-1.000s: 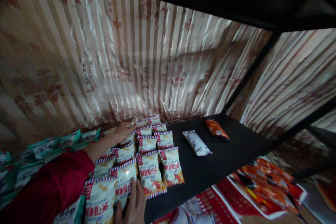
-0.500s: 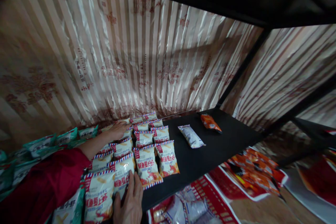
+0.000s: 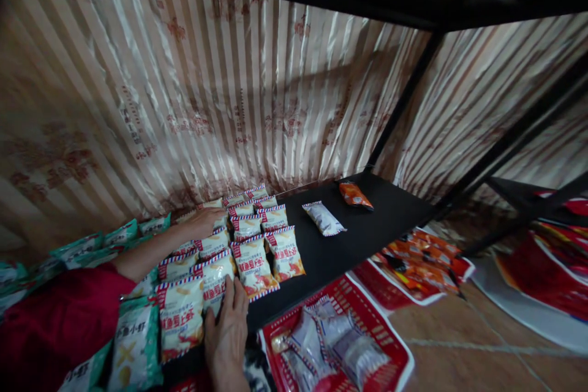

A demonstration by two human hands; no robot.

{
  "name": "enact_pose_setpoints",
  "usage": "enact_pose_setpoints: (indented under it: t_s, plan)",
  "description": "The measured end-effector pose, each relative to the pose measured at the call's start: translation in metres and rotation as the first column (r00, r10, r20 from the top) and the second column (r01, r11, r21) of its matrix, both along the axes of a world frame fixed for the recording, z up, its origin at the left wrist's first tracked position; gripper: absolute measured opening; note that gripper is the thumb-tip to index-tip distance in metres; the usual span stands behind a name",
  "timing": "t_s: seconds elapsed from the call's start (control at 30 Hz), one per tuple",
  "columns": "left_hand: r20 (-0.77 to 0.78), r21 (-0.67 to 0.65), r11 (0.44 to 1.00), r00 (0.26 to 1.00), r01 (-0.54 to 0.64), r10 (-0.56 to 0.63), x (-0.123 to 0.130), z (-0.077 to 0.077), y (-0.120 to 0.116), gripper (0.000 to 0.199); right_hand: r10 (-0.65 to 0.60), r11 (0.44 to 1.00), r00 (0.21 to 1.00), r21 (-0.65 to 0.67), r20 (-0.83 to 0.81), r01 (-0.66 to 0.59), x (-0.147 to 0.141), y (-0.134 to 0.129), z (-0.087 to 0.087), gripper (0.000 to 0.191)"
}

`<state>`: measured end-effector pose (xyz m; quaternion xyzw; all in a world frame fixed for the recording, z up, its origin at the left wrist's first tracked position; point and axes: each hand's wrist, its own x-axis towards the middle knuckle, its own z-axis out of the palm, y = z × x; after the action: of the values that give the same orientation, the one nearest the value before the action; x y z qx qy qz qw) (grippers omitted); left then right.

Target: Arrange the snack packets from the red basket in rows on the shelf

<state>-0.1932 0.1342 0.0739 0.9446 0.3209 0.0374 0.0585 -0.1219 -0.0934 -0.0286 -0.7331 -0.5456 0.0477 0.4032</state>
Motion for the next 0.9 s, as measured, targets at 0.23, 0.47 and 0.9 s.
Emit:
enact_pose_setpoints:
  t_s: [0.23,0.47,0.9]
  plan:
    - [0.047,0.033,0.99,0.989,0.137,-0.138,0.015,0.011,-0.057,0.051,0.014,1.0,1.0,0.015,-0.027,-0.013,-0.001,-0.003,0.007,0.053]
    - [-0.052,-0.043,0.995,0.994,0.095,-0.097,0.024,0.021,-0.092,0.042,-0.004,0.983,0.997,0.181,-0.082,0.019,0.01,-0.002,0.01,0.045]
    - [-0.085,-0.047,0.998,0.996,0.032,-0.036,0.028,0.005,-0.104,0.047,-0.337,0.89,0.934,0.282,-0.119,0.358,0.046,0.022,-0.004,0.048]
